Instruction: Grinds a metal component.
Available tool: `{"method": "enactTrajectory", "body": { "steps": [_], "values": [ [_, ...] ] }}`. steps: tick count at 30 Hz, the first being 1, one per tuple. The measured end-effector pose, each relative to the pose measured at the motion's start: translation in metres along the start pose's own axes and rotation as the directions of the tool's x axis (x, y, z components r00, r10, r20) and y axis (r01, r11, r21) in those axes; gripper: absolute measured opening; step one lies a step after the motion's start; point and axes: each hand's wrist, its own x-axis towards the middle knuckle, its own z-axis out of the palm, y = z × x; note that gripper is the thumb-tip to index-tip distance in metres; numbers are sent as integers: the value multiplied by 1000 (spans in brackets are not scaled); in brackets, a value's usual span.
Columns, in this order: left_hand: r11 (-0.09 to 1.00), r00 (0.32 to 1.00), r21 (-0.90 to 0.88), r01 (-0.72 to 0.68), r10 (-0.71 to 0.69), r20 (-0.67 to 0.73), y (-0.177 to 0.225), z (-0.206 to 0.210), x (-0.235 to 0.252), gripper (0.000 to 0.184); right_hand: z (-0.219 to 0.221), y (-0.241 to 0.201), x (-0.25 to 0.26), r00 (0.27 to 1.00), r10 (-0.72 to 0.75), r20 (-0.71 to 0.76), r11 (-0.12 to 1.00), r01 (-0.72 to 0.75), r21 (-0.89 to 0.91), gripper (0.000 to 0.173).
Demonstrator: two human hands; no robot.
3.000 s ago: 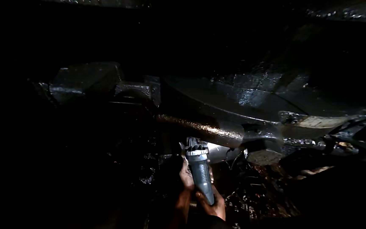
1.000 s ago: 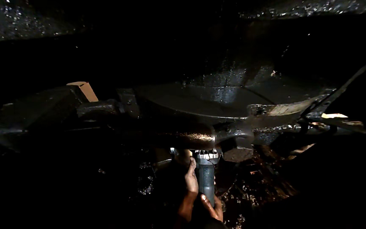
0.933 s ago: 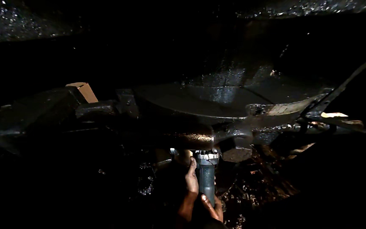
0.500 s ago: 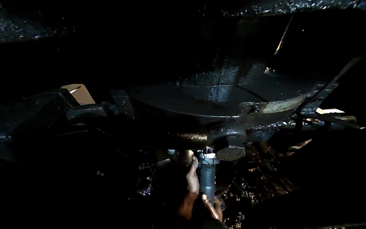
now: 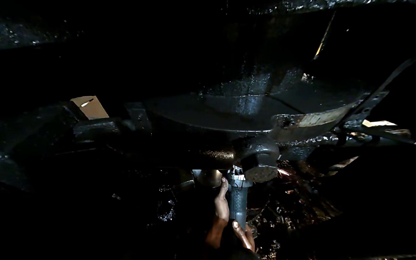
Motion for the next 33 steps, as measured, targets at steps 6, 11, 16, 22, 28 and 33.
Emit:
{"method": "enactTrajectory", "body": {
  "steps": [6,11,16,22,28,33],
  "values": [
    [1000,1000,4,-1,1,19,3,6,-3,38,0,-4,0,1000,9,-17,1000,-9,26,23],
    [1000,999,15,0,-1,34,3,9,-4,40,-2,-3,1,1000,-13,-18,999,14,29,20],
    [999,999,7,-34,34,0,1,11,-3,33,-3,-1,2,1000,-9,-17,998,10,58,23],
    [999,999,41,-25,24,22,1,12,-3,35,-1,-2,0,998,-23,-52,998,26,54,19],
    [999,999,36,-13,11,40,2,14,-3,34,-2,-5,0,998,-34,-49,998,37,55,23],
    [1000,999,25,1,-2,48,4,17,-4,34,-3,-3,2,997,-67,-45,996,69,54,23]
  ]
}}
